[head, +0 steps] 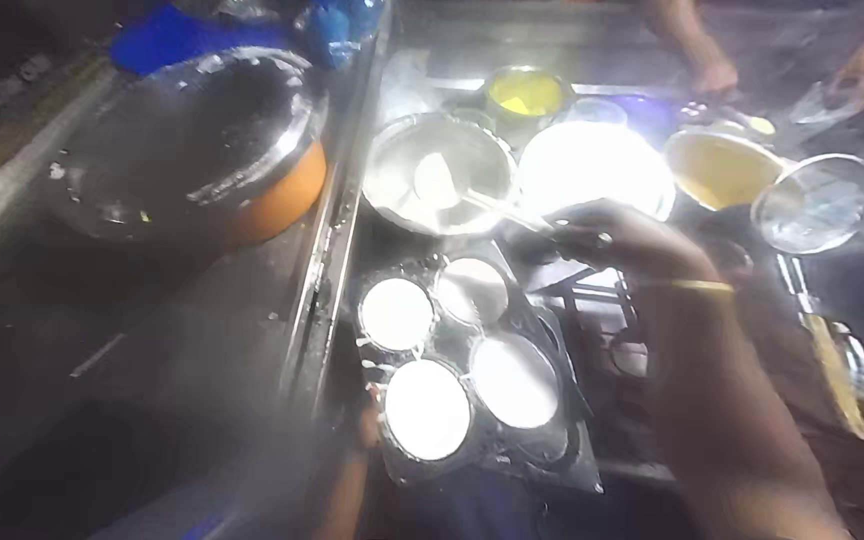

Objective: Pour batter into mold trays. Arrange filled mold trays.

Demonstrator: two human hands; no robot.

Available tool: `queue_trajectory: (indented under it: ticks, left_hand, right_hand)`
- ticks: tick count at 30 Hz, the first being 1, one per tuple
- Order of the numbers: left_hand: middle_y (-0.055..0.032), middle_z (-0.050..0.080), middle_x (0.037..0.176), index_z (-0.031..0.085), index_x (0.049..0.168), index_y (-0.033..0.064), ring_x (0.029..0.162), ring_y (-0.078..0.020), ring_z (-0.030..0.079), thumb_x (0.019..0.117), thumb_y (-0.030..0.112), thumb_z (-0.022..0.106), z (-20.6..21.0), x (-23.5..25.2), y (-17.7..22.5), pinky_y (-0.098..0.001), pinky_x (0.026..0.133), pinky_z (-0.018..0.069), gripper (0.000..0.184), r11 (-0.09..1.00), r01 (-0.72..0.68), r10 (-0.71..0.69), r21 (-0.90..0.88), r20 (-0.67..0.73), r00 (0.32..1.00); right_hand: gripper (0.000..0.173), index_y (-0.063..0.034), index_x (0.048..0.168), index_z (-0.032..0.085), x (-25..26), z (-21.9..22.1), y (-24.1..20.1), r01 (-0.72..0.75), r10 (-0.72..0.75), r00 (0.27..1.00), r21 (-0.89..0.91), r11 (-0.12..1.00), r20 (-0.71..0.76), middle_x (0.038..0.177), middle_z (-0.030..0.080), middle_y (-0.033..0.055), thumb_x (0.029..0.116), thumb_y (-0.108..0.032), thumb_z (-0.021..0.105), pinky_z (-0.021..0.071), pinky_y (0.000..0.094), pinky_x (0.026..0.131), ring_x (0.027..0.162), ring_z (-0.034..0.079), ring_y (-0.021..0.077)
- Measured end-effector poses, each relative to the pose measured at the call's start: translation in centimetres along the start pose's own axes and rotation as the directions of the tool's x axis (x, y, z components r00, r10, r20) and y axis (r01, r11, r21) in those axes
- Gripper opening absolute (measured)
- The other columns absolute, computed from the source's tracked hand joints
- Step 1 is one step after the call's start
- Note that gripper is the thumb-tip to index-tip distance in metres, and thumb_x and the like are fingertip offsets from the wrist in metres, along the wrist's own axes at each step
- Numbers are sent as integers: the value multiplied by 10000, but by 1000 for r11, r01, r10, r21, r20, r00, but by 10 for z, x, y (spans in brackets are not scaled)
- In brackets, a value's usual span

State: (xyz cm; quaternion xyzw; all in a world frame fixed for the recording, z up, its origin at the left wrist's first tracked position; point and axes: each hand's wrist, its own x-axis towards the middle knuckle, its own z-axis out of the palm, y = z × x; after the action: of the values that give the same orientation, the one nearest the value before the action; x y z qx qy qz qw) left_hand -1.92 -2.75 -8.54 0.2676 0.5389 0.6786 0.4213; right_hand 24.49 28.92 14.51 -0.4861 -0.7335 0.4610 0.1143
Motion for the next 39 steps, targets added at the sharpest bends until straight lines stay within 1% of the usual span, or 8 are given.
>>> queue_trajectory:
  ticks: [5, 17, 20, 25, 29, 32, 34, 39]
  left_hand:
    - [127, 633, 796, 612, 930, -47, 812, 157, 574, 1001, 135, 456, 1, 2, 7, -72, 795, 479, 250, 995, 64, -61, 78, -35, 998]
    - [161, 676, 860, 645, 993, 33, 869, 146, 606, 1001, 356, 574, 7, 1, 2, -85, 835, 497, 331, 997, 67, -68, 41, 43, 997]
    - [118, 648, 878, 601, 1032, -70, 874, 145, 584, 990, 313, 567, 8, 2, 0, -80, 838, 481, 386, 997, 40, -44, 66, 56, 997]
    - [116, 650, 876, 610, 1028, -82, 871, 148, 583, 962, 411, 626, 1, 1, 1, -83, 828, 480, 497, 998, 28, -32, 62, 63, 998]
    - [116, 691, 834, 663, 953, -3, 837, 127, 623, 971, 305, 613, -4, 5, -8, -97, 792, 514, 312, 999, -45, 44, 5, 90, 995]
    - [112, 667, 894, 625, 1057, 0, 887, 100, 614, 1026, 228, 536, -22, 6, -16, -139, 856, 514, 246, 999, 18, -22, 27, 175, 984]
    - [183, 712, 919, 671, 1074, 145, 900, 109, 644, 1053, 320, 526, -38, 8, -38, -151, 846, 538, 229, 999, -41, 35, 24, 201, 979]
    - [121, 634, 794, 606, 972, 25, 798, 117, 597, 1054, 197, 457, -29, 4, -10, -124, 799, 518, 242, 993, 49, -58, 108, 86, 995]
  right_hand:
    - [178, -26, 1109, 727, -105, 26, 43, -59, -30, 967, -340, 939, -253, 791, 682, 94, 970, -134, 702, 534, 422, 655, 656, 612, 165]
    - [299, -137, 1190, 751, -141, 105, 57, 11, -115, 952, -345, 939, -283, 837, 740, -5, 1010, -278, 558, 573, 359, 623, 672, 670, 94]
    - [339, -164, 1138, 779, -131, 128, 56, 106, -318, 906, -575, 811, -281, 807, 744, 95, 1006, -309, 503, 548, 554, 564, 664, 715, 302]
    - [213, -97, 1156, 733, -102, 81, 15, -38, -29, 964, -244, 969, -264, 818, 710, 8, 1025, -201, 600, 542, 315, 641, 651, 618, 66]
    - [245, -144, 1245, 704, -25, 36, -13, -27, -56, 982, -433, 901, -179, 929, 724, 112, 1009, -166, 642, 575, 484, 727, 765, 690, 235]
    - [274, 6, 1201, 672, 34, 26, -38, 73, -102, 995, -679, 731, -3, 1195, 654, 239, 937, -64, 660, 492, 608, 966, 1142, 628, 411]
    - [247, -10, 1170, 692, 62, 37, -47, 123, -183, 983, -748, 653, 2, 1206, 667, 230, 939, -94, 665, 502, 642, 940, 1165, 631, 423]
    - [216, -13, 1095, 715, 115, 67, -73, 32, 13, 999, -809, 586, 48, 1141, 693, 234, 971, -173, 640, 494, 711, 850, 1108, 652, 450]
